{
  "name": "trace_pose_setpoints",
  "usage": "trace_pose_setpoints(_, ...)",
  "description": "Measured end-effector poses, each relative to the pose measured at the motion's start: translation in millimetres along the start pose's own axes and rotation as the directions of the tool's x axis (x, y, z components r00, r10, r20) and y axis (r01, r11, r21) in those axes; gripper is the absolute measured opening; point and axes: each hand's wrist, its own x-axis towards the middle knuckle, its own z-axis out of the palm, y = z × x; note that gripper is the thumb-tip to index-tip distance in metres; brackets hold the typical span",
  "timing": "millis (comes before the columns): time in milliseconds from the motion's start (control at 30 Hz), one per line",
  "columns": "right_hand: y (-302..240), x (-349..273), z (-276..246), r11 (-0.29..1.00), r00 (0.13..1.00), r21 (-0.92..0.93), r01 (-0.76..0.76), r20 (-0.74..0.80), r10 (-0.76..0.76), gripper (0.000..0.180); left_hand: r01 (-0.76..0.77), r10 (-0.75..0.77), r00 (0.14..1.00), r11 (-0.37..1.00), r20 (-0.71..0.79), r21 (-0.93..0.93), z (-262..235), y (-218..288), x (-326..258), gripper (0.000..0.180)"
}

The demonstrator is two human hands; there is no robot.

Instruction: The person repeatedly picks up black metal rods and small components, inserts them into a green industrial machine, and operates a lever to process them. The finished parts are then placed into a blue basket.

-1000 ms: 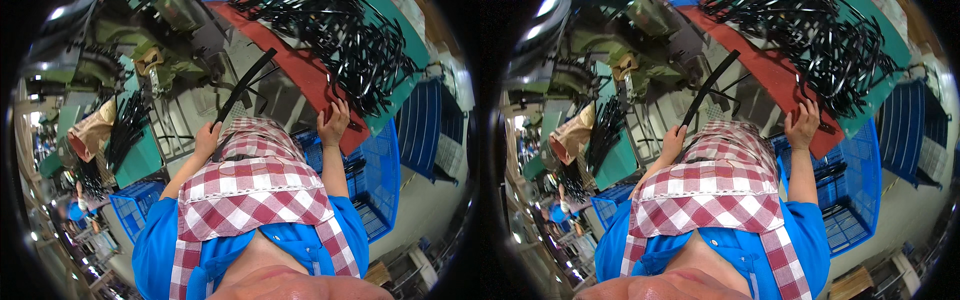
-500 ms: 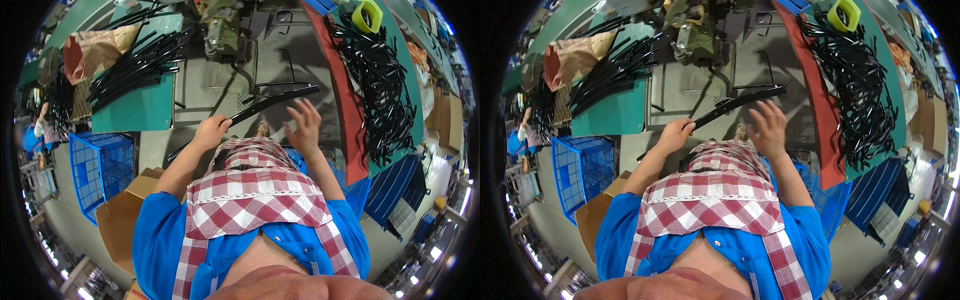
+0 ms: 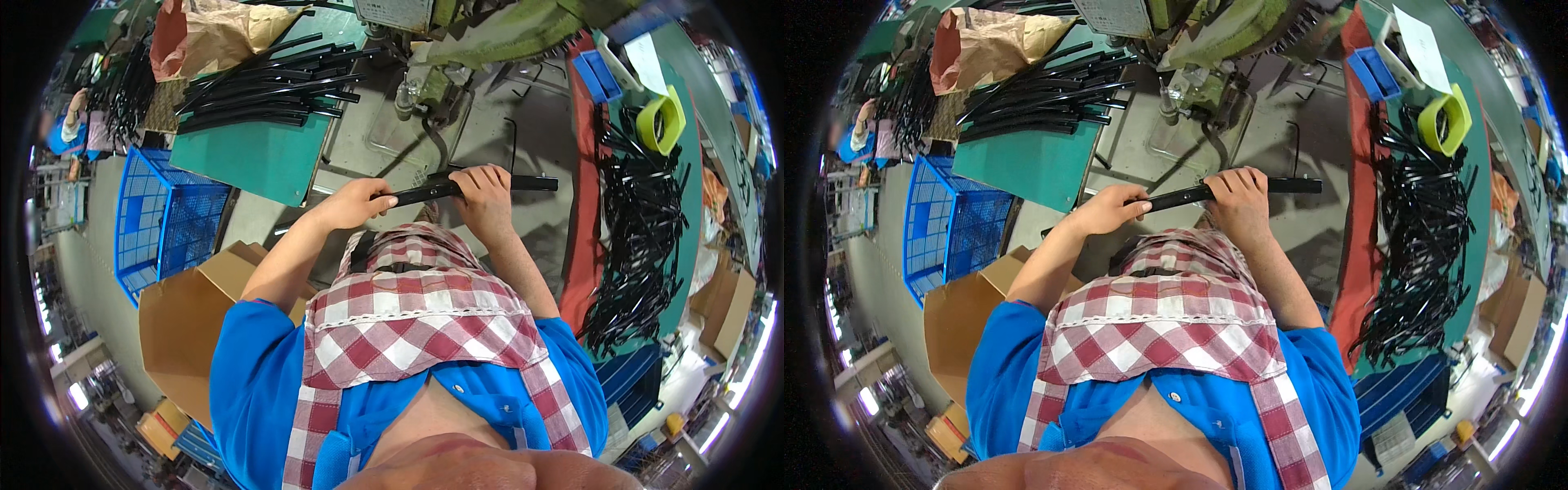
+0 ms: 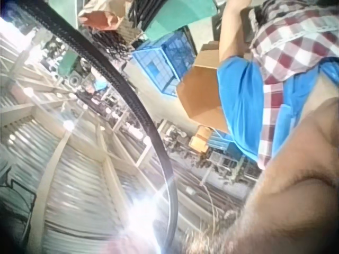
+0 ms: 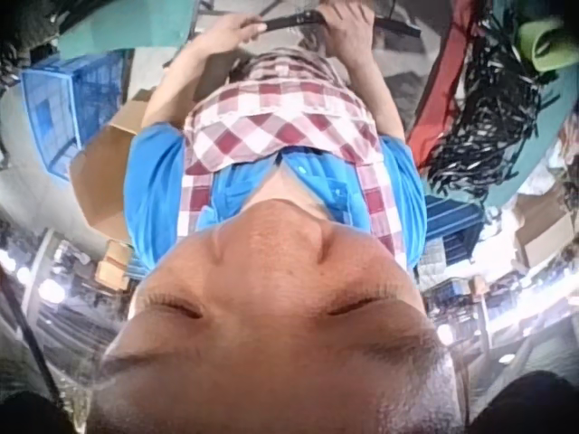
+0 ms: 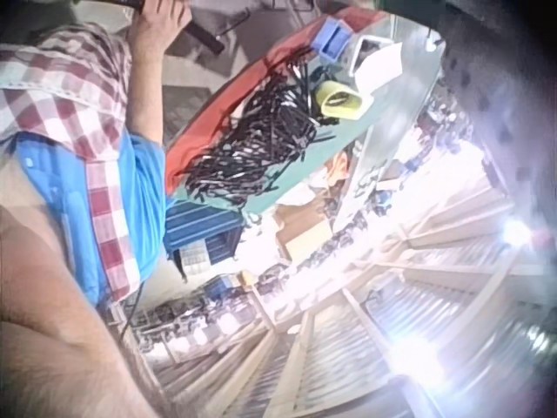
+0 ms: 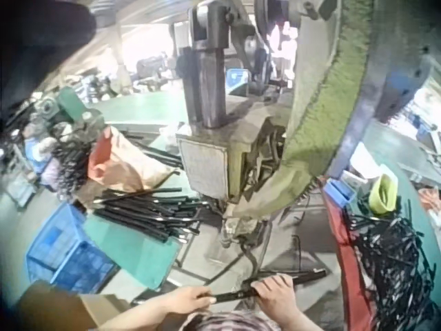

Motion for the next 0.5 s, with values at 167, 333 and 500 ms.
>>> trace_pose_setpoints(167, 1.4, 24.7, 9.6, 0.996, 0.995, -0.016, 0.084, -0.053, -0.084, 0.036, -0.007, 0.009, 0.999, 0.998, -0.039, 0.055, -2.7, 29.7, 27.2, 0.029)
trace_pose_setpoints(333, -2.2, 35.9, 15.2, 0.996, 0.997, -0.046, 0.071, -0.039, -0.073, 0.028, 0.008, -0.006, 0.999, 0.999, 0.039, -0.044, -12.4, 28.3, 45.4, 0.027)
trace_pose_setpoints(500, -16.1, 29.7, 7.5, 0.999, 0.999, -0.037, 0.022, 0.049, -0.021, 0.030, -0.304, 0.307, 0.951, 0.947, -0.017, 0.102, -18.5, 15.4, 64.6, 0.027)
